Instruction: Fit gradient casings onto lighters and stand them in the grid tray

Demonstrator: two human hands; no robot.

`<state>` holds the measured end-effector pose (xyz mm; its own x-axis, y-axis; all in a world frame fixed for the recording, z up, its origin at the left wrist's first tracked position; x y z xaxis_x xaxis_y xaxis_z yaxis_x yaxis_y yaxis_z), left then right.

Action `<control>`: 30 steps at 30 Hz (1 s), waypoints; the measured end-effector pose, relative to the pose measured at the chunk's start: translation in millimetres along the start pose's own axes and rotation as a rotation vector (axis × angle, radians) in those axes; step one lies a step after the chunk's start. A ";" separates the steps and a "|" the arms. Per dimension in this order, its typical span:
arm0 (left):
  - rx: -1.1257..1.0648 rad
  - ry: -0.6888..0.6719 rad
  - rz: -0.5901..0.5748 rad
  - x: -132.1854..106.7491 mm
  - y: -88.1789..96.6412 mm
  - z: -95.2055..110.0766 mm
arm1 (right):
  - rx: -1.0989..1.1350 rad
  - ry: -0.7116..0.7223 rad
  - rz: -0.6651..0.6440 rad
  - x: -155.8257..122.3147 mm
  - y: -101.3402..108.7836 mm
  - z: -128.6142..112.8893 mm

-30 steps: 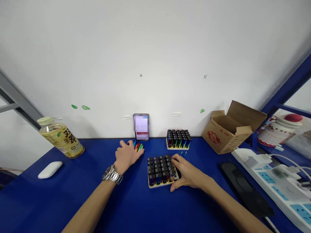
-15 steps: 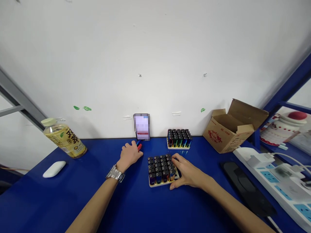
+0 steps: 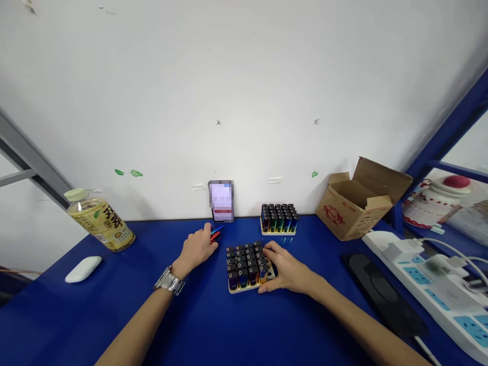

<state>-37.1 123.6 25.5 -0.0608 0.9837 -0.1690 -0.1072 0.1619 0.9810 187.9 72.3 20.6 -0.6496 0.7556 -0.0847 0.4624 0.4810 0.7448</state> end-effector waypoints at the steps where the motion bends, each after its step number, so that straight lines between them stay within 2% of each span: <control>1: -0.013 -0.015 0.006 -0.3 1.4 -1.6 | 0.001 0.007 0.000 2.9 -1.5 -1.8; 4: -0.047 -0.047 0.025 -0.8 8.9 -8.3 | -0.002 0.038 0.010 15.2 -5.9 -8.8; 6: -0.096 -0.039 0.068 -1.0 20.1 -15.3 | -0.020 0.059 0.026 24.9 -7.8 -13.8; 10: -0.352 -0.059 0.251 -10.8 62.3 -23.7 | -0.095 0.047 0.033 41.4 -5.7 -20.7; 12: -0.487 -0.152 0.283 -22.9 83.6 -15.3 | -0.092 0.050 0.033 45.8 2.7 -26.5; 15: -0.590 -0.356 0.190 -48.5 102.2 17.1 | 0.082 0.163 0.164 44.6 32.2 -47.4; 17: -0.617 -0.500 0.110 -67.9 106.3 44.6 | 0.244 0.327 0.236 38.7 49.7 -69.3; 19: -0.639 -0.589 0.055 -82.8 105.0 67.2 | 0.351 0.458 0.279 32.1 58.5 -89.4; 22: -0.651 -0.604 -0.002 -90.3 96.1 85.3 | 0.489 0.552 0.377 25.7 61.5 -107.0; 24: -0.651 -0.595 -0.011 -89.4 91.3 88.6 | 0.604 0.572 0.459 25.4 62.4 -109.7; 26: -0.643 -0.598 -0.001 -87.5 89.7 87.0 | 0.794 0.572 0.575 26.7 69.2 -102.6; 29: -0.623 -0.572 0.048 -82.6 92.2 72.3 | 1.145 0.555 0.783 26.8 87.1 -75.5; 30: -0.618 -0.544 0.089 -79.6 94.6 63.2 | 1.204 0.542 0.817 27.2 91.7 -66.6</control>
<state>20.3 65.6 137.8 0.3773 0.9166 0.1325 -0.6606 0.1661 0.7321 172.4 107.4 130.7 0.0018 0.8636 0.5042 0.8092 0.2949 -0.5081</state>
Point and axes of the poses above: each hand's wrist, its own x-axis towards the middle knuckle, its own y-axis out of the back of the hand, z = x × y, the point moved 8 cm from there along x, towards the middle knuckle, and after that the axes turned 4 degrees about -z, right-handed, at the moved point
